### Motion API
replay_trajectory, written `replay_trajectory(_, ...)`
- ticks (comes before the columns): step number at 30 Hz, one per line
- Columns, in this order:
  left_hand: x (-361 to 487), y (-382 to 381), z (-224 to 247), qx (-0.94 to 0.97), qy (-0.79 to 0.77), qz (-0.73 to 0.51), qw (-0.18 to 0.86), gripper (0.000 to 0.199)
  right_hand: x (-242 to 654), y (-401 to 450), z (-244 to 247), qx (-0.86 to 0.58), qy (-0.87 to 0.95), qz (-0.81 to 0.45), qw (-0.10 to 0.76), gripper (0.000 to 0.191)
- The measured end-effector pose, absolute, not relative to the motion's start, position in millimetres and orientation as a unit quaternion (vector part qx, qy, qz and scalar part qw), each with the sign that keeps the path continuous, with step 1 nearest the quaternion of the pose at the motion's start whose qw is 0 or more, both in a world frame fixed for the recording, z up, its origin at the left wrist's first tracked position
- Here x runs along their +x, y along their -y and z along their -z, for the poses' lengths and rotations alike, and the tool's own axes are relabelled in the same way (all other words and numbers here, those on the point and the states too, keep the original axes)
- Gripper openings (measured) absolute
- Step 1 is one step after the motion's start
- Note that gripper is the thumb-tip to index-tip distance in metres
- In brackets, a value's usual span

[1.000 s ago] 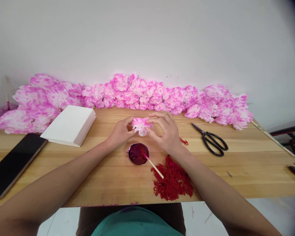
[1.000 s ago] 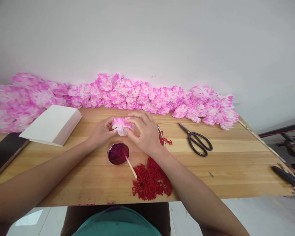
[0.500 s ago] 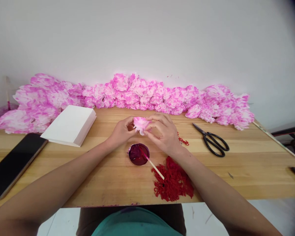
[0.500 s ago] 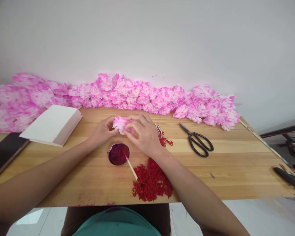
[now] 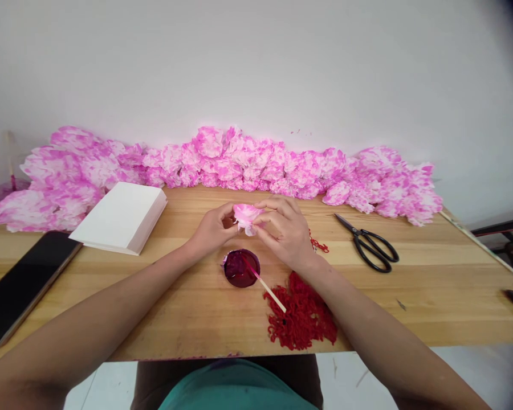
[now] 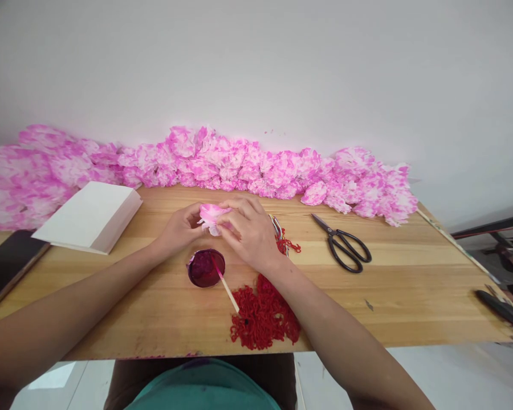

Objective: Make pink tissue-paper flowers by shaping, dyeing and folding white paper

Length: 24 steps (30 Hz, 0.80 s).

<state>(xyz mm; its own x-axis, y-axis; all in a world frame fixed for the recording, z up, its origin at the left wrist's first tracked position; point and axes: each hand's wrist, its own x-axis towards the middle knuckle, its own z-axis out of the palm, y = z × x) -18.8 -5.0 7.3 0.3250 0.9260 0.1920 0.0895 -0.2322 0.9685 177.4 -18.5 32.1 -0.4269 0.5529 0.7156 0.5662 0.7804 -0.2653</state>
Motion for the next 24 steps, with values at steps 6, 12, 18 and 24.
replay_trajectory(6,-18,7,-13,0.628,-0.375,-0.444,0.517,0.038,176,21,-32,-0.321,0.859,0.01,0.399,0.006)
replay_trajectory(12,-20,4,-13,0.618,-0.389,-0.453,0.512,0.039,179,20,-38,-0.276,0.87,0.015,0.409,0.011)
replay_trajectory(18,-22,1,-10,0.603,-0.401,-0.463,0.511,0.041,185,15,-41,-0.344,0.806,0.002,0.482,0.015)
replay_trajectory(24,-21,-2,-10,0.581,-0.412,-0.481,0.511,0.048,185,14,-43,-0.329,0.808,0.003,0.489,0.015)
